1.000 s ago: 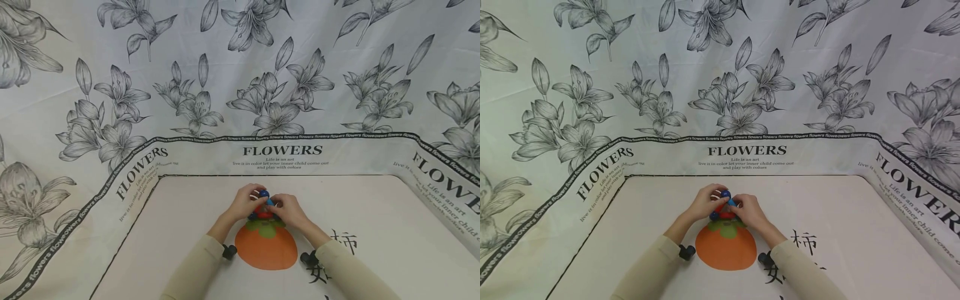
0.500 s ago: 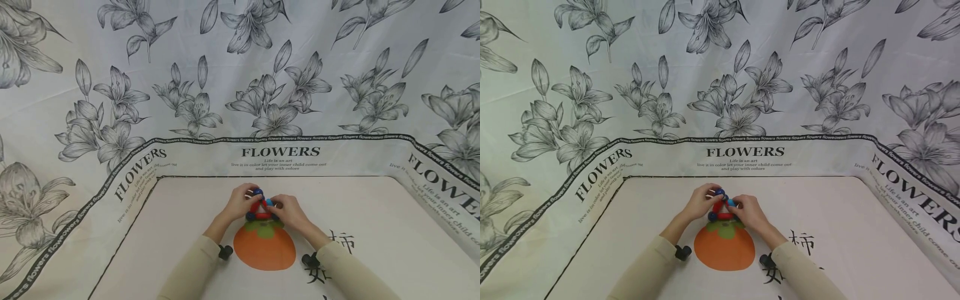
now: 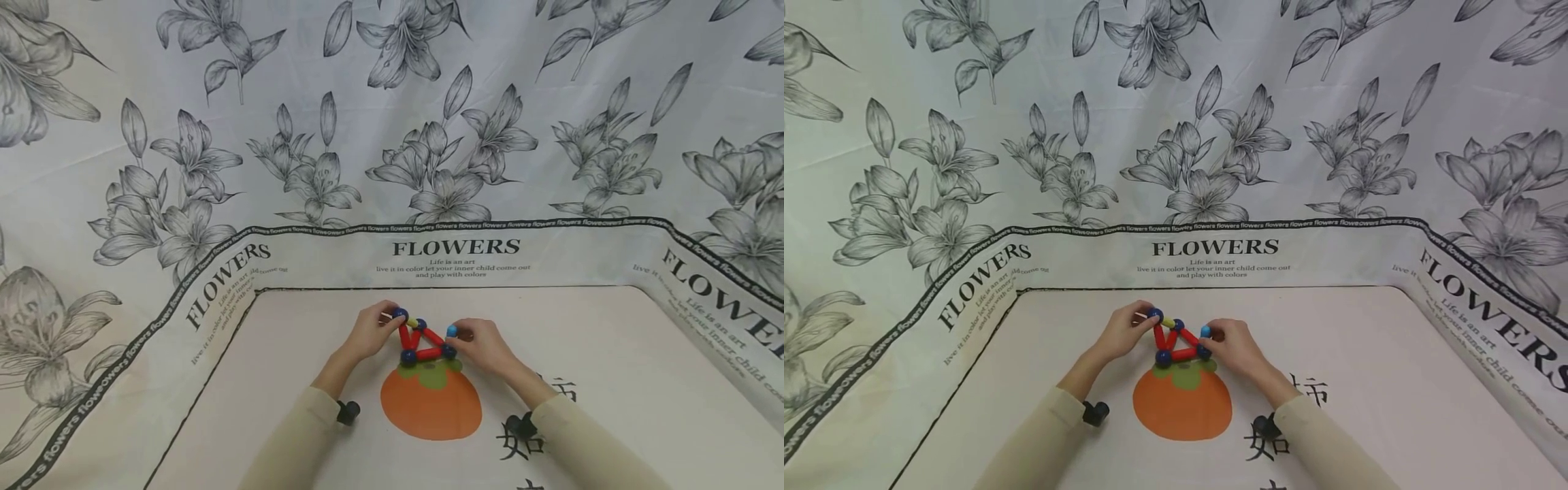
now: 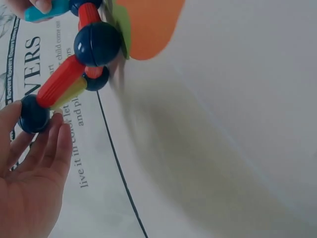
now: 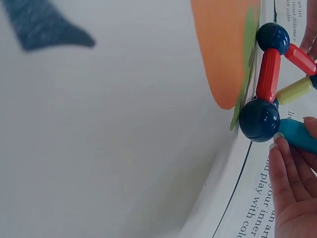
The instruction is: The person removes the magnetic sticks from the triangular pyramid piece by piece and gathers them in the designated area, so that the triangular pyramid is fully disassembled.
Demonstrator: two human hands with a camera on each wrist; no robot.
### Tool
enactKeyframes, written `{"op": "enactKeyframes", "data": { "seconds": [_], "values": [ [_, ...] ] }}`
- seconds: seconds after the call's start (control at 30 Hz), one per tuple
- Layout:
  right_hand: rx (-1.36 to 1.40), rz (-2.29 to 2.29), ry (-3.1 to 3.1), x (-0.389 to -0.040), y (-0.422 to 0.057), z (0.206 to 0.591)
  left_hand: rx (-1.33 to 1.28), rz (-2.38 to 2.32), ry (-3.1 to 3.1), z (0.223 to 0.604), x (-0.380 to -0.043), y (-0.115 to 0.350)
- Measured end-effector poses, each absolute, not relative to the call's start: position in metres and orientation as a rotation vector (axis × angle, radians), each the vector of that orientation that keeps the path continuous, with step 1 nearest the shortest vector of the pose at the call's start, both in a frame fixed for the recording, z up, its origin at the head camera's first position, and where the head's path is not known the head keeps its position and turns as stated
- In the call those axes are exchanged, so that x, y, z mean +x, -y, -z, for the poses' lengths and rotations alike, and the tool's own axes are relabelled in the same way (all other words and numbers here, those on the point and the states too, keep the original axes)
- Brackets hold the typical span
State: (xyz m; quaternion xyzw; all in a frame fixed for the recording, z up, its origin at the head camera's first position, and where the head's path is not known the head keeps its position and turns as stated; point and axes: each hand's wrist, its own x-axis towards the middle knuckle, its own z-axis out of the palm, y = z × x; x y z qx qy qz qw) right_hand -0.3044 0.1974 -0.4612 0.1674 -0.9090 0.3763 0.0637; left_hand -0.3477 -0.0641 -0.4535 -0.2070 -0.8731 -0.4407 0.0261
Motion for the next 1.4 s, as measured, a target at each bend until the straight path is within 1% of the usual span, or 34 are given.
{"op": "enactKeyframes", "data": {
  "seconds": [0.67,0.9,1.1,1.4],
  "values": [
    [0.492,-1.128,2.795,-0.303,-0.215,0.461,-0.498,1.352,2.836,0.468,-0.341,0.093],
    [0.520,-1.089,2.804,-0.306,-0.223,0.463,-0.529,1.321,2.864,0.468,-0.336,0.102],
    [0.477,-1.093,2.851,-0.306,-0.225,0.464,-0.532,1.294,2.915,0.472,-0.330,0.109],
    [0.464,-1.049,2.931,-0.308,-0.227,0.467,-0.534,1.244,2.984,0.481,-0.329,0.117]
  ]
}}
